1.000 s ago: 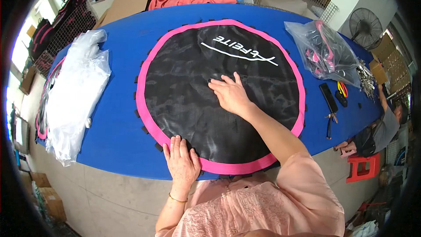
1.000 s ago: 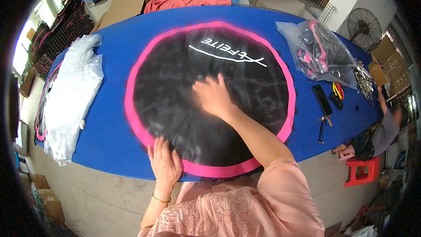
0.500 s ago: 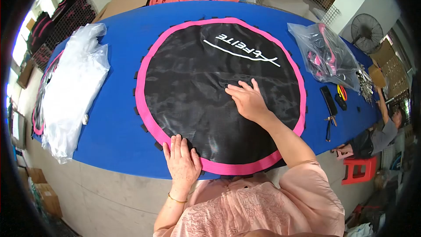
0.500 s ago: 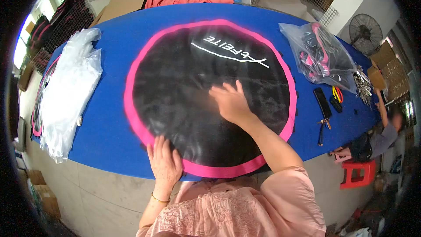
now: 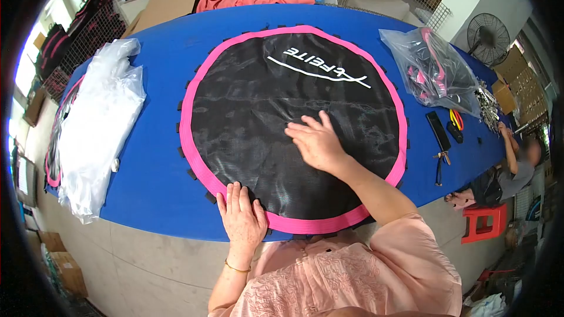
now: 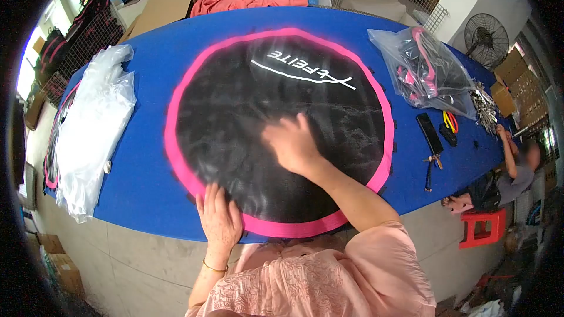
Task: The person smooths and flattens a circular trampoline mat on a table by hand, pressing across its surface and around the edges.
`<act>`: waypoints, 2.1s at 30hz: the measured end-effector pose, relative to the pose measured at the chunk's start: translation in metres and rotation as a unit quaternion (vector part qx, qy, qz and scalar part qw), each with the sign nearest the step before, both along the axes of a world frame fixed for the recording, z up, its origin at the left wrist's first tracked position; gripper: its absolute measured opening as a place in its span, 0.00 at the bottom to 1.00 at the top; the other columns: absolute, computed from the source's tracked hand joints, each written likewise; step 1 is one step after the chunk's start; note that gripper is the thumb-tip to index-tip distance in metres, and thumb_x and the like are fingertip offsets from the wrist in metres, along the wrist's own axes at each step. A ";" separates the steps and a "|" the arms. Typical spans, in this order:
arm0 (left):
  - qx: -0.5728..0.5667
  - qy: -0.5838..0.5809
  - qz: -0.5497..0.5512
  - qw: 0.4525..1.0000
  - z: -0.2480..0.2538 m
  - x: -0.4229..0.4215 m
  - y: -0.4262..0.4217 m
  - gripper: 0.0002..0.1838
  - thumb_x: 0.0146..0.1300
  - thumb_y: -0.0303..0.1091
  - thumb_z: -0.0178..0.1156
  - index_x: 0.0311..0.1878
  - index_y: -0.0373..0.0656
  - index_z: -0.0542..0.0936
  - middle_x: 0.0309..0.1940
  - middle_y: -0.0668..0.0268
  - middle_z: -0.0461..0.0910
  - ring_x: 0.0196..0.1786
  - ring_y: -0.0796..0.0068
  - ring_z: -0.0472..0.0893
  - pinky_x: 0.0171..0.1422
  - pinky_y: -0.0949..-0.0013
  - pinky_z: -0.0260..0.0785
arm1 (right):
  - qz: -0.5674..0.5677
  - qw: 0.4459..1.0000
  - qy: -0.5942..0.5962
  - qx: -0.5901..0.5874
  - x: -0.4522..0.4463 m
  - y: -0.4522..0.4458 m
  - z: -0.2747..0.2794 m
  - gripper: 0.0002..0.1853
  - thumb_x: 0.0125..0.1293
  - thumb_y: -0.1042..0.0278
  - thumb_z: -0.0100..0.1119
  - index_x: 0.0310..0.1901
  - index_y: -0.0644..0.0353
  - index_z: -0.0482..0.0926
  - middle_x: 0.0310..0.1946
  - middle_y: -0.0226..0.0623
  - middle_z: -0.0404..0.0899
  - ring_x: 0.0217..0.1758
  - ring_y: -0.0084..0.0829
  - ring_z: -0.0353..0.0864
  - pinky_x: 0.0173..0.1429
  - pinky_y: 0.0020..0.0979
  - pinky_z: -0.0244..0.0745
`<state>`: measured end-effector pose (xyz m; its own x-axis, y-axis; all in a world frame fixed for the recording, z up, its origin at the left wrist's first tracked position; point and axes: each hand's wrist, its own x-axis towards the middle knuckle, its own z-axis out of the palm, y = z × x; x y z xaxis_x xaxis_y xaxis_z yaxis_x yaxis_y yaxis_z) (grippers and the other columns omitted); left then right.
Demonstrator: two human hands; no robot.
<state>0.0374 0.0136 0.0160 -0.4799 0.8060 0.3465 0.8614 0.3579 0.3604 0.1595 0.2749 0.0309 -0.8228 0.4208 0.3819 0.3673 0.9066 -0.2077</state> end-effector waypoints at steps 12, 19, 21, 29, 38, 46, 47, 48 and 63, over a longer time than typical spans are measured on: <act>-0.001 -0.001 -0.002 1.000 0.001 0.001 0.001 0.24 0.70 0.37 0.57 0.62 0.29 0.77 0.67 0.43 0.76 0.75 0.46 0.71 0.84 0.38 0.48 | -0.107 0.994 -0.007 -0.033 0.028 0.056 -0.011 0.17 0.75 0.64 0.58 0.62 0.48 0.84 0.66 0.29 0.82 0.73 0.47 0.74 0.81 0.64 0.51; 0.010 0.011 -0.002 1.000 -0.001 0.001 0.000 0.23 0.69 0.34 0.57 0.63 0.30 0.75 0.66 0.44 0.76 0.74 0.44 0.71 0.82 0.39 0.51 | -0.129 0.991 -0.041 -0.013 -0.029 0.069 -0.014 0.18 0.75 0.63 0.57 0.64 0.48 0.82 0.68 0.28 0.80 0.75 0.45 0.72 0.82 0.63 0.49; 0.010 0.009 -0.002 1.000 0.001 0.002 0.001 0.23 0.69 0.34 0.57 0.63 0.30 0.75 0.66 0.44 0.76 0.74 0.44 0.71 0.83 0.40 0.51 | -0.110 0.991 -0.069 -0.017 -0.043 0.058 -0.001 0.18 0.76 0.61 0.55 0.64 0.48 0.82 0.69 0.29 0.80 0.74 0.45 0.72 0.81 0.64 0.50; 0.008 -0.003 0.002 1.000 -0.001 0.001 -0.001 0.24 0.69 0.37 0.57 0.62 0.29 0.77 0.66 0.44 0.77 0.75 0.46 0.71 0.84 0.39 0.49 | -0.034 0.996 -0.082 -0.010 -0.036 0.030 -0.001 0.18 0.76 0.63 0.55 0.63 0.50 0.83 0.68 0.31 0.80 0.73 0.46 0.73 0.81 0.66 0.50; 0.010 0.012 -0.003 1.000 -0.001 0.001 0.000 0.24 0.69 0.36 0.57 0.61 0.28 0.77 0.66 0.43 0.77 0.74 0.45 0.72 0.84 0.38 0.49 | -0.040 0.998 -0.052 -0.014 -0.056 0.038 -0.007 0.18 0.76 0.64 0.55 0.63 0.51 0.82 0.68 0.31 0.80 0.74 0.47 0.74 0.81 0.66 0.50; 0.009 0.002 0.000 1.000 0.000 0.001 0.000 0.24 0.69 0.36 0.57 0.61 0.28 0.77 0.66 0.43 0.77 0.74 0.46 0.71 0.84 0.39 0.50 | -0.014 0.998 -0.065 0.016 -0.043 0.025 0.002 0.17 0.74 0.66 0.58 0.62 0.53 0.83 0.67 0.33 0.81 0.73 0.48 0.74 0.81 0.66 0.50; 0.009 0.001 -0.001 1.000 0.000 0.001 0.000 0.24 0.69 0.36 0.57 0.61 0.28 0.77 0.66 0.43 0.77 0.74 0.46 0.71 0.84 0.39 0.50 | -0.019 0.998 -0.051 0.015 -0.033 0.024 0.000 0.17 0.73 0.65 0.59 0.61 0.52 0.84 0.65 0.32 0.82 0.72 0.47 0.75 0.81 0.66 0.50; 0.009 0.000 0.000 1.000 0.000 0.001 0.000 0.23 0.69 0.36 0.57 0.61 0.29 0.77 0.66 0.43 0.77 0.75 0.46 0.71 0.84 0.39 0.50 | -0.019 0.998 -0.053 0.015 -0.020 0.025 -0.002 0.17 0.73 0.65 0.59 0.61 0.52 0.84 0.65 0.32 0.82 0.72 0.47 0.75 0.81 0.66 0.50; -0.003 0.008 -0.004 1.000 0.001 0.002 0.000 0.23 0.70 0.35 0.56 0.62 0.29 0.76 0.66 0.43 0.76 0.75 0.45 0.70 0.84 0.40 0.48 | -0.160 0.981 -0.103 0.021 0.018 0.061 0.005 0.19 0.74 0.58 0.57 0.63 0.49 0.82 0.67 0.31 0.81 0.72 0.44 0.75 0.78 0.66 0.53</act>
